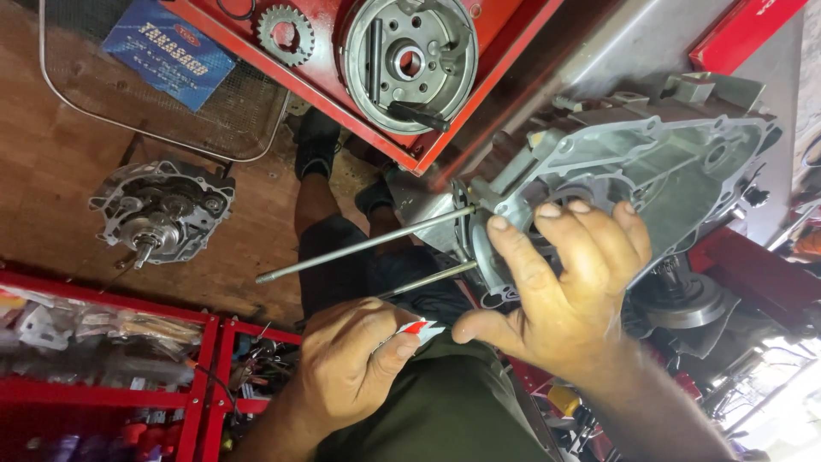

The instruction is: The person opens a tube of sealant and applies a continuous bead along the mating surface of a metallic engine casing. The person holds the casing steady with one hand while guiding the sealant tube with the other to ensure even coverage along the edge.

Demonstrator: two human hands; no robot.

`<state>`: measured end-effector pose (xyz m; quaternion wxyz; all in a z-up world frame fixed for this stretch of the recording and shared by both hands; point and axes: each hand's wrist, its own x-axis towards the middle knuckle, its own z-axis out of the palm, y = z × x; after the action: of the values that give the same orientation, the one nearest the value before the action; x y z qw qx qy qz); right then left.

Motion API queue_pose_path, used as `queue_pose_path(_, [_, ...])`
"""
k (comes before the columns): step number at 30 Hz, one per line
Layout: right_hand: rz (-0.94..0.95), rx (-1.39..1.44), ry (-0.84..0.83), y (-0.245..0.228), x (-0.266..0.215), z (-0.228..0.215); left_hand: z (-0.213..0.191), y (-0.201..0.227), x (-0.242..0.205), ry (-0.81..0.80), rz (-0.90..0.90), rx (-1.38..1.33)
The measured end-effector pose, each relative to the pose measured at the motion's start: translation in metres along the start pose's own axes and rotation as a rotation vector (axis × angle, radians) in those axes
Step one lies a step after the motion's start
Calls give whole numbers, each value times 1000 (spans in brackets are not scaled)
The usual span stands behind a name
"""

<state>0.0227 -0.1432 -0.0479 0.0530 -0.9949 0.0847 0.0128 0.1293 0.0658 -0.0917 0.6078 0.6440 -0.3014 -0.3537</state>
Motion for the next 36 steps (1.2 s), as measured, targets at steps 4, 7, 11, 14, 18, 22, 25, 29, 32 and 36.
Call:
queue_pose_path(4, [1,-44,10,4,-2,6,0,0,-1,-19,-13,23])
queue_pose_path(7, [-38,-40,19,7,-3,3,0,0,0,-25,-12,23])
queue_pose_path(11, [-58,-129,40,14,-5,3,0,0,-1,-25,-22,10])
queue_pose_path(14, [-70,-178,38,17,-5,-1,0,-1,-1,-26,-25,12])
queue_pose_path(18, [-86,-200,16,13,1,2,0,-2,-2,-11,-8,-3])
queue_pose_path(22, [-27,-148,83,19,0,5,0,-2,-2,-8,-11,-2])
queue_pose_path(25, [-59,-139,37,18,-1,5,-1,-3,-2,-5,1,8])
queue_pose_path(29, [-67,-170,59,20,-6,2,0,-3,-3,-4,-11,0])
queue_pose_path(32, [-80,-198,56,23,-8,4,0,-3,-3,-1,-6,-6])
queue_pose_path(36, [-95,-183,78,22,-8,-1,-1,-3,-1,0,3,13])
